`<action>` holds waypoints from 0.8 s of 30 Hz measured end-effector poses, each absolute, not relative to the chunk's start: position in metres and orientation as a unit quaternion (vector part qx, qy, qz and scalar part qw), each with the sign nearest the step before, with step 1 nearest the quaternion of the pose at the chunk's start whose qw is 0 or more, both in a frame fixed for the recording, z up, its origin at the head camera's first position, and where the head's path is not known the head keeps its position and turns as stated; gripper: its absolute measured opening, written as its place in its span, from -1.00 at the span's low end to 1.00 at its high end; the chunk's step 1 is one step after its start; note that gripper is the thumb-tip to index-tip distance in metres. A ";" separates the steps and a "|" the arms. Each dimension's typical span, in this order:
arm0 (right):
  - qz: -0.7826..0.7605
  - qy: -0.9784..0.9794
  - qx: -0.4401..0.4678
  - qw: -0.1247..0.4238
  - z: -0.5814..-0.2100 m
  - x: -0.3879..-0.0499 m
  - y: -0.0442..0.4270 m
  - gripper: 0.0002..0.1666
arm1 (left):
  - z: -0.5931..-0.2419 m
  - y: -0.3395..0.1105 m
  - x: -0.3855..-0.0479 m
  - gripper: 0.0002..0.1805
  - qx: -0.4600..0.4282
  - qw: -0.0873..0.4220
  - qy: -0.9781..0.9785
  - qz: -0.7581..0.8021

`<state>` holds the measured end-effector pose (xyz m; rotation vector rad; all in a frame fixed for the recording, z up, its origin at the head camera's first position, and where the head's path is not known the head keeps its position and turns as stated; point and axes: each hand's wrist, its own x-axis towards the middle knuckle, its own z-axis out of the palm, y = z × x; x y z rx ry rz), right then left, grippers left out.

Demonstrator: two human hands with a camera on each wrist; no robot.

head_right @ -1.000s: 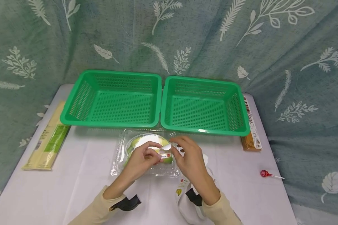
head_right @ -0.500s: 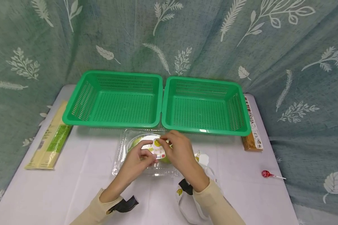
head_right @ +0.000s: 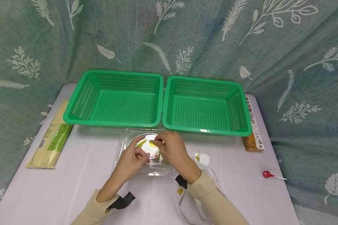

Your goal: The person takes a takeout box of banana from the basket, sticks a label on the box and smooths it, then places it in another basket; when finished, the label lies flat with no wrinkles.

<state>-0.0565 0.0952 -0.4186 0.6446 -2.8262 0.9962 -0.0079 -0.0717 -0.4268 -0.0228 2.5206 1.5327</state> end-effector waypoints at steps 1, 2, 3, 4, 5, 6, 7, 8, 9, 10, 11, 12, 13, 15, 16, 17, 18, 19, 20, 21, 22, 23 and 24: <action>0.322 -0.922 0.211 0.037 -0.420 -0.057 0.094 -0.92 | -0.428 -0.072 -0.008 -0.23 -0.008 0.094 0.852 0.514; 0.320 -0.923 0.211 0.036 -0.420 -0.058 0.093 -0.92 | -0.428 -0.072 -0.009 -0.22 -0.008 0.092 0.854 0.513; 0.318 -0.924 0.212 0.035 -0.421 -0.058 0.093 -0.92 | -0.429 -0.072 -0.009 -0.21 -0.009 0.091 0.855 0.511; 0.317 -0.924 0.211 0.032 -0.422 -0.059 0.092 -0.92 | -0.430 -0.072 -0.009 -0.20 -0.010 0.090 0.856 0.509; 0.316 -0.924 0.210 0.030 -0.422 -0.059 0.091 -0.91 | -0.430 -0.072 -0.009 -0.19 -0.010 0.089 0.858 0.506; 0.315 -0.925 0.210 0.028 -0.422 -0.059 0.091 -0.91 | -0.431 -0.072 -0.010 -0.18 -0.012 0.088 0.861 0.502; 0.314 -0.926 0.209 0.027 -0.423 -0.059 0.090 -0.91 | -0.431 -0.072 -0.010 -0.17 -0.013 0.086 0.863 0.497; 0.314 -0.926 0.208 0.024 -0.423 -0.059 0.090 -0.91 | -0.432 -0.072 -0.010 -0.16 -0.015 0.085 0.866 0.492; 0.313 -0.927 0.206 0.023 -0.424 -0.059 0.089 -0.91 | -0.432 -0.071 -0.010 -0.16 -0.016 0.085 0.870 0.486; 0.312 -0.927 0.205 0.022 -0.425 -0.058 0.089 -0.91 | -0.433 -0.071 -0.010 -0.16 -0.016 0.084 0.873 0.480; 0.311 -0.928 0.204 0.022 -0.425 -0.058 0.089 -0.91 | -0.433 -0.071 -0.010 -0.15 -0.015 0.082 0.877 0.473; 0.310 -0.929 0.203 0.021 -0.426 -0.059 0.089 -0.90 | -0.434 -0.071 -0.010 -0.15 -0.016 0.081 0.880 0.467; 0.309 -0.929 0.201 0.021 -0.426 -0.059 0.089 -0.90 | -0.434 -0.071 -0.010 -0.15 -0.015 0.079 0.883 0.462; 0.306 -0.931 0.198 0.020 -0.427 -0.059 0.088 -0.90 | -0.436 -0.070 -0.011 -0.14 -0.011 0.075 0.890 0.451; 0.304 -0.932 0.198 0.020 -0.427 -0.059 0.088 -0.90 | -0.436 -0.070 -0.011 -0.14 -0.010 0.072 0.892 0.446; 0.302 -0.932 0.197 0.021 -0.428 -0.059 0.088 -0.90 | -0.437 -0.070 -0.011 -0.14 -0.009 0.070 0.895 0.440; 0.300 -0.933 0.197 0.021 -0.428 -0.059 0.088 -0.90 | -0.438 -0.069 -0.012 -0.14 -0.010 0.069 0.897 0.436; 0.298 -0.934 0.197 0.022 -0.429 -0.059 0.088 -0.90 | -0.439 -0.069 -0.012 -0.14 -0.009 0.068 0.899 0.433; 0.297 -0.934 0.197 0.022 -0.430 -0.059 0.087 -0.90 | -0.439 -0.069 -0.013 -0.14 -0.009 0.067 0.901 0.429; 0.296 -0.934 0.197 0.022 -0.430 -0.059 0.087 -0.90 | -0.440 -0.068 -0.013 -0.14 -0.008 0.066 0.902 0.426; 0.294 -0.935 0.196 0.022 -0.430 -0.058 0.087 -0.90 | -0.440 -0.068 -0.013 -0.14 -0.008 0.065 0.904 0.422; 0.293 -0.936 0.195 0.022 -0.430 -0.058 0.087 -0.89 | -0.440 -0.068 -0.014 -0.14 -0.008 0.064 0.906 0.419; 0.291 -0.937 0.194 0.021 -0.431 -0.058 0.086 -0.89 | -0.440 -0.068 -0.014 -0.14 -0.007 0.062 0.907 0.416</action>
